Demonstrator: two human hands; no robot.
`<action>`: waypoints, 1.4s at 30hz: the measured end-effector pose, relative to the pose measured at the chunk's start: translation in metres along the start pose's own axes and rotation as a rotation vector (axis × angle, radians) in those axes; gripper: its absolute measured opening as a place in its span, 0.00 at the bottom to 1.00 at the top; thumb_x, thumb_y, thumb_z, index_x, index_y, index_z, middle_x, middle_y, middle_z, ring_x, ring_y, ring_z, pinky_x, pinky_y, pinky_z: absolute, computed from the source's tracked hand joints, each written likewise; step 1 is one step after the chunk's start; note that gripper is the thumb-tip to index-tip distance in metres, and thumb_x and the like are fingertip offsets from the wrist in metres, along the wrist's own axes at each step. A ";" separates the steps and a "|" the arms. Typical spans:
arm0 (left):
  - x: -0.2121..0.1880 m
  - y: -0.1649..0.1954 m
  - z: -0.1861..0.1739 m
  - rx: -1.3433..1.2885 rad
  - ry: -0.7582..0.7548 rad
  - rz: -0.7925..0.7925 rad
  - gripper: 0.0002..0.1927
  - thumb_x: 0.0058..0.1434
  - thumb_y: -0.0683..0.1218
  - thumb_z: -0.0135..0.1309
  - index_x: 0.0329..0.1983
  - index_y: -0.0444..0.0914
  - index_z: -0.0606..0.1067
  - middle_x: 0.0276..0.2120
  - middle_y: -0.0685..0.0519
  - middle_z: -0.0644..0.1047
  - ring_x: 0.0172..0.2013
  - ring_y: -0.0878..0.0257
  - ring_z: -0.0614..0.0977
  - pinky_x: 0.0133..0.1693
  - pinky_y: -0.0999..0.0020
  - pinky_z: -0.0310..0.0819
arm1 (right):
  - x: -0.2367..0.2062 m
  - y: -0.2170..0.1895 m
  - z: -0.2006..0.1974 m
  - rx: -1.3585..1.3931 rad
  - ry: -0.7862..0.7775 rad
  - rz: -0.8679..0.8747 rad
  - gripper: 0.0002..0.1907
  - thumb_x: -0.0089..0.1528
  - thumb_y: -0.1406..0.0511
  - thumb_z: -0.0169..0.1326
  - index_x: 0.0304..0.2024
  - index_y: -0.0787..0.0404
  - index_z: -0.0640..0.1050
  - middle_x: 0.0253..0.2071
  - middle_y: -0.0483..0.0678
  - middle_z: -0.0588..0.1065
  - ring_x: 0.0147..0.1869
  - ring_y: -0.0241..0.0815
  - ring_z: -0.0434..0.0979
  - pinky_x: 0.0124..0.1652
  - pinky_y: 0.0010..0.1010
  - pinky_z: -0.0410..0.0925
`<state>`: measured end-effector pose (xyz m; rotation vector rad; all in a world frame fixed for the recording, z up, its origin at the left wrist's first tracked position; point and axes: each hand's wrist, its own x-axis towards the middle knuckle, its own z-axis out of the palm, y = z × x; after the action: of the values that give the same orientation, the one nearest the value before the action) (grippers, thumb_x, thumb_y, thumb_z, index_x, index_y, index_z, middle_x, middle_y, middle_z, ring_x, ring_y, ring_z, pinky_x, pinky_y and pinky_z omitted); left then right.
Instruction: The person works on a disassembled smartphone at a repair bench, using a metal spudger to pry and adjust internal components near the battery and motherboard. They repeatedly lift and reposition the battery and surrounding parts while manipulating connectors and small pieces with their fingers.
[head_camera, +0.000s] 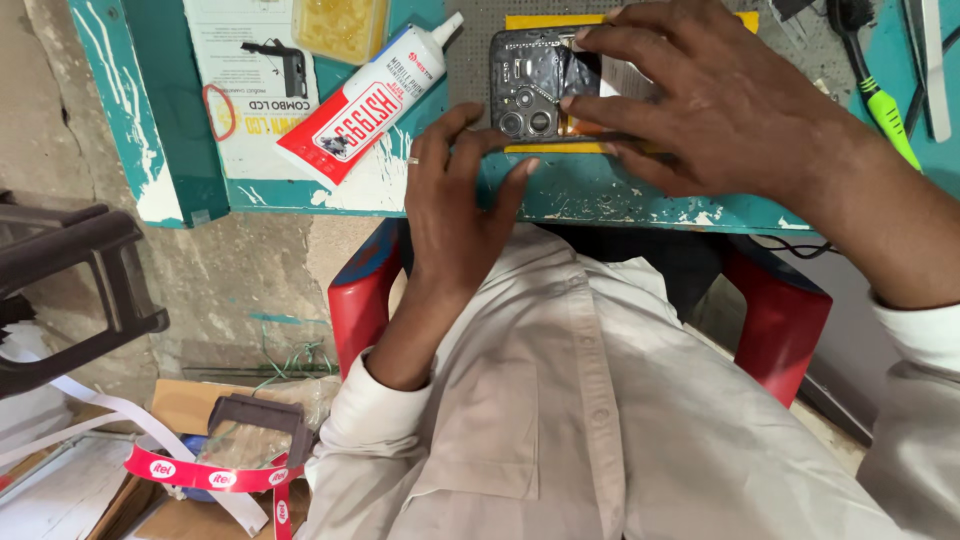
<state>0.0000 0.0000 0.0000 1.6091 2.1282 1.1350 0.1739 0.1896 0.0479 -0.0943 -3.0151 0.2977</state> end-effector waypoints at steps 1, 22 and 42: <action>0.002 -0.001 -0.001 -0.006 -0.006 -0.009 0.18 0.64 0.44 0.66 0.52 0.36 0.74 0.58 0.41 0.74 0.57 0.42 0.76 0.59 0.52 0.71 | 0.000 0.000 0.000 0.013 -0.004 0.004 0.26 0.56 0.60 0.64 0.57 0.55 0.78 0.63 0.57 0.70 0.68 0.56 0.68 0.64 0.47 0.64; -0.002 0.004 0.012 -0.402 0.111 -0.202 0.43 0.62 0.39 0.72 0.73 0.37 0.56 0.55 0.48 0.69 0.47 0.62 0.74 0.50 0.70 0.74 | -0.011 0.002 0.002 0.202 0.254 0.271 0.46 0.41 0.57 0.77 0.55 0.67 0.71 0.50 0.58 0.75 0.53 0.60 0.75 0.50 0.47 0.71; 0.043 0.013 0.014 -1.361 -0.550 -0.493 0.25 0.78 0.52 0.42 0.71 0.34 0.60 0.56 0.46 0.75 0.48 0.62 0.83 0.45 0.62 0.87 | -0.010 -0.002 -0.003 1.222 0.496 0.665 0.11 0.79 0.63 0.53 0.49 0.66 0.76 0.39 0.42 0.78 0.41 0.27 0.77 0.42 0.20 0.71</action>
<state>0.0021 0.0463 0.0103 0.5679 0.8377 1.2557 0.1843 0.1877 0.0499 -0.8573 -1.7893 1.7270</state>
